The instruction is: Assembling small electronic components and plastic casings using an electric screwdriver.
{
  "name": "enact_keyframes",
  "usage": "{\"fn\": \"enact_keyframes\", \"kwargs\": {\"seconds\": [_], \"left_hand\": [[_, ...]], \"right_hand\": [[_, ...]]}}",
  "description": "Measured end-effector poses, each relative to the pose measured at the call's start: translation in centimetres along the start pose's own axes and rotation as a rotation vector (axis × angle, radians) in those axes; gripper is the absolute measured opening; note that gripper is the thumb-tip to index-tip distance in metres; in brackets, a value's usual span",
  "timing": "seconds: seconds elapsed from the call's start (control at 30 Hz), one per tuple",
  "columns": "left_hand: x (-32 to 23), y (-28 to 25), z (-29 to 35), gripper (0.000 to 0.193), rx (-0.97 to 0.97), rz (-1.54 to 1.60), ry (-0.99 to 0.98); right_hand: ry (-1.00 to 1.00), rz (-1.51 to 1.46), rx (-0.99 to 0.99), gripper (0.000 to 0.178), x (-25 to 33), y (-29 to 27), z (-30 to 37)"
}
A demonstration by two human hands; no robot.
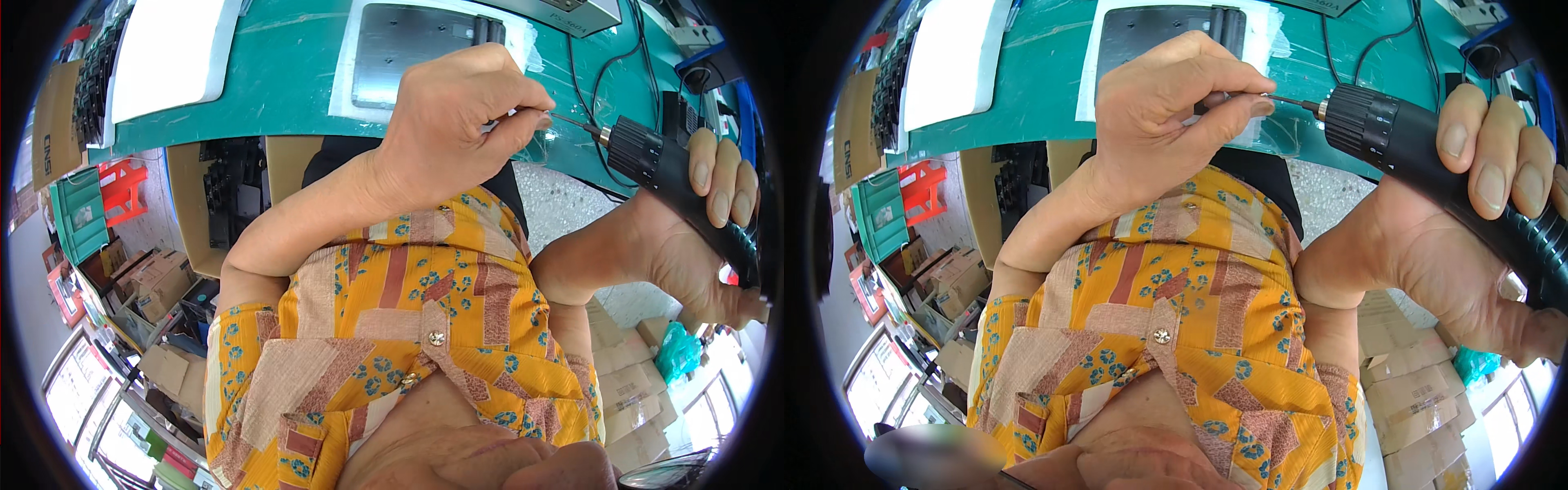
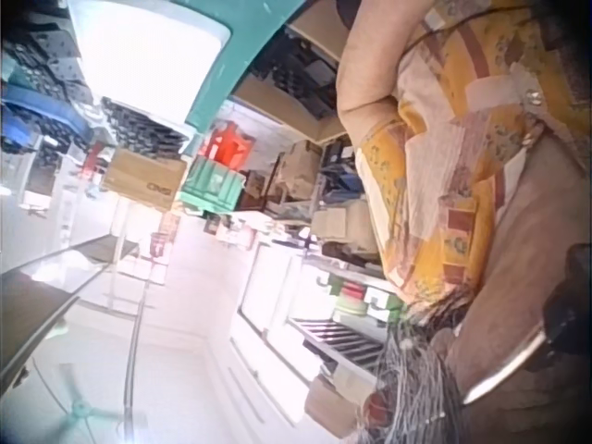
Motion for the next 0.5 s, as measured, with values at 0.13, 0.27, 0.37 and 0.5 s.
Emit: {"fn": "enact_keyframes", "kwargs": {"seconds": [0.13,0.27,0.37,0.5], "left_hand": [[0.0,-0.3,0.4,0.017,-0.037,0.046,0.008],[0.3,-0.5,0.8,0.017,-0.009,0.131,-0.05],[0.4,-0.5,1.1,0.015,0.013,0.196,-0.097],[0.6,-0.7,1.5,0.012,-0.002,0.169,-0.083]], "right_hand": [[0.018,-0.037,0.032,0.062,-1.0,1.6,0.5],[0.031,-0.066,0.064,0.063,-0.8,1.7,0.1],[0.044,-0.085,0.083,0.064,-0.6,1.5,-0.5],[0.144,0.079,-0.14,0.052,0.7,-0.7,-1.8]]}}
Point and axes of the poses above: each hand's wrist, its own z-axis away from the middle knuckle, its own y-axis out of the palm, x = y × z, the point moved 6 cm from there along -z, towards the middle knuckle, and after that the axes turned 14 degrees about -y, right-handed, at the moved point
